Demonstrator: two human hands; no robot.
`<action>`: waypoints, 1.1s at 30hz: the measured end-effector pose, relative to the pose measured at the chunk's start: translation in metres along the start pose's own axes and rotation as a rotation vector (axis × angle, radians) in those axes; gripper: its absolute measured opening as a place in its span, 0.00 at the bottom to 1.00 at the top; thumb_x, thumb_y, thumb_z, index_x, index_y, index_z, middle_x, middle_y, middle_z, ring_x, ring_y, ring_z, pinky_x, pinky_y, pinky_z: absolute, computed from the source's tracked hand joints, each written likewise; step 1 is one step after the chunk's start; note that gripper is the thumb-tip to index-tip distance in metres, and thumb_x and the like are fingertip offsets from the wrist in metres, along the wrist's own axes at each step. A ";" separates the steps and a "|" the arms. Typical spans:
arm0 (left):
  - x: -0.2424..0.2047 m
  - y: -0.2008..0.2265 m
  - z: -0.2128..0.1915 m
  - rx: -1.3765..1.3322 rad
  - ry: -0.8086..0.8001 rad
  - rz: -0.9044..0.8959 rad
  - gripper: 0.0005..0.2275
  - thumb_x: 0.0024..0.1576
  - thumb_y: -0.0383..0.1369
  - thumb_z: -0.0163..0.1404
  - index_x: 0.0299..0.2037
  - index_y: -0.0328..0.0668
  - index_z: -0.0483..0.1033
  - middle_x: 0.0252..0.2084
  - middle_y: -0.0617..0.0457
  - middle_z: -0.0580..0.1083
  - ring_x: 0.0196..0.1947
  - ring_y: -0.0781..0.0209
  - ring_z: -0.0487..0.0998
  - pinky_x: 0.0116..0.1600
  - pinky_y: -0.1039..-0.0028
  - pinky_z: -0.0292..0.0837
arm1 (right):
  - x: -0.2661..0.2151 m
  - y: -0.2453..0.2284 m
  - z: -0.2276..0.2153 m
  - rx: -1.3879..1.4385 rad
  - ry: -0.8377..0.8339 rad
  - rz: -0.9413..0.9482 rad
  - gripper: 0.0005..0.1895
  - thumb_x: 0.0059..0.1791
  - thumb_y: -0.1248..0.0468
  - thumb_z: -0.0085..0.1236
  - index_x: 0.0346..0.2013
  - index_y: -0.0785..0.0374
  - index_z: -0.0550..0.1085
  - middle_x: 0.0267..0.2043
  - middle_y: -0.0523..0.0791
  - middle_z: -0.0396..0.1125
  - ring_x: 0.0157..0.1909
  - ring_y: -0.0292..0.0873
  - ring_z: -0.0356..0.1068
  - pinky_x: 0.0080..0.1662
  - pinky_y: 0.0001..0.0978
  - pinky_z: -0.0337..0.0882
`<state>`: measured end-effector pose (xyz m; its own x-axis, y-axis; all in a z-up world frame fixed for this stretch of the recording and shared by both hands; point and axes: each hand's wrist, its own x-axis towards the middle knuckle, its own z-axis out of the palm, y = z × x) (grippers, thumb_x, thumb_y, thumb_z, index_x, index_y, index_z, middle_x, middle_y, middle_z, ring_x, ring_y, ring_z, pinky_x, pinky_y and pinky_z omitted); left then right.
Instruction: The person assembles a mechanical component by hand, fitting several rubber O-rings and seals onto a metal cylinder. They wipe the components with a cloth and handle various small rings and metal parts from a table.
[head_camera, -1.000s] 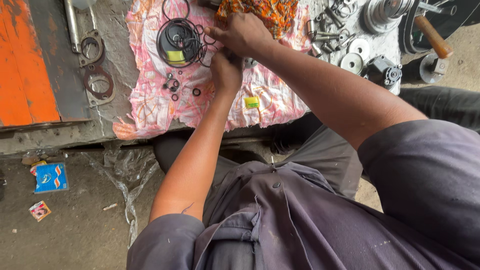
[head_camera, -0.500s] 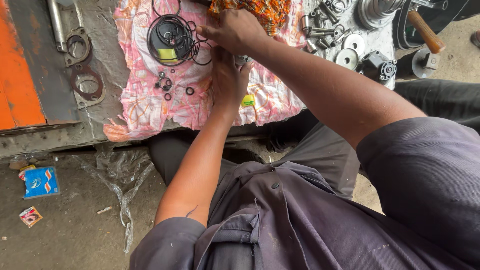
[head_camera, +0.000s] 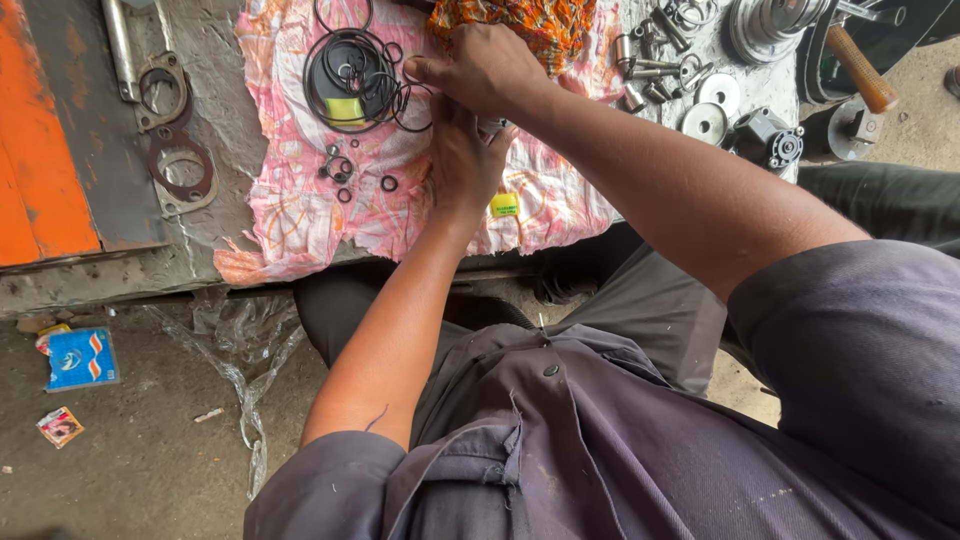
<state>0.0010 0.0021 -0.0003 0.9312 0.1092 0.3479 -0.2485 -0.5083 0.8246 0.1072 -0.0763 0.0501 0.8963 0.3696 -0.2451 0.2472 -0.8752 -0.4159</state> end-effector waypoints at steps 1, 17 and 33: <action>0.001 0.000 -0.001 0.007 0.005 0.016 0.25 0.50 0.25 0.64 0.58 0.32 0.69 0.54 0.34 0.69 0.56 0.32 0.70 0.60 0.51 0.69 | 0.001 0.000 -0.001 0.006 0.002 -0.017 0.46 0.49 0.25 0.49 0.26 0.72 0.74 0.27 0.61 0.70 0.38 0.63 0.74 0.45 0.55 0.72; 0.000 -0.004 0.004 0.013 0.014 -0.023 0.24 0.47 0.26 0.67 0.53 0.34 0.70 0.49 0.40 0.69 0.52 0.39 0.71 0.57 0.54 0.69 | 0.013 0.016 0.001 0.106 -0.048 -0.080 0.38 0.50 0.30 0.50 0.28 0.64 0.79 0.29 0.54 0.73 0.38 0.57 0.75 0.44 0.51 0.72; 0.000 0.002 0.000 0.044 0.006 0.010 0.24 0.46 0.25 0.66 0.52 0.33 0.70 0.49 0.39 0.69 0.52 0.37 0.70 0.56 0.53 0.69 | 0.007 0.000 -0.003 -0.015 -0.002 -0.058 0.36 0.54 0.33 0.47 0.25 0.62 0.80 0.25 0.57 0.71 0.34 0.61 0.74 0.43 0.53 0.71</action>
<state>0.0001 0.0010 0.0013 0.9272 0.1091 0.3584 -0.2452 -0.5467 0.8006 0.1150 -0.0751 0.0510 0.8796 0.4202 -0.2230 0.3041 -0.8571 -0.4158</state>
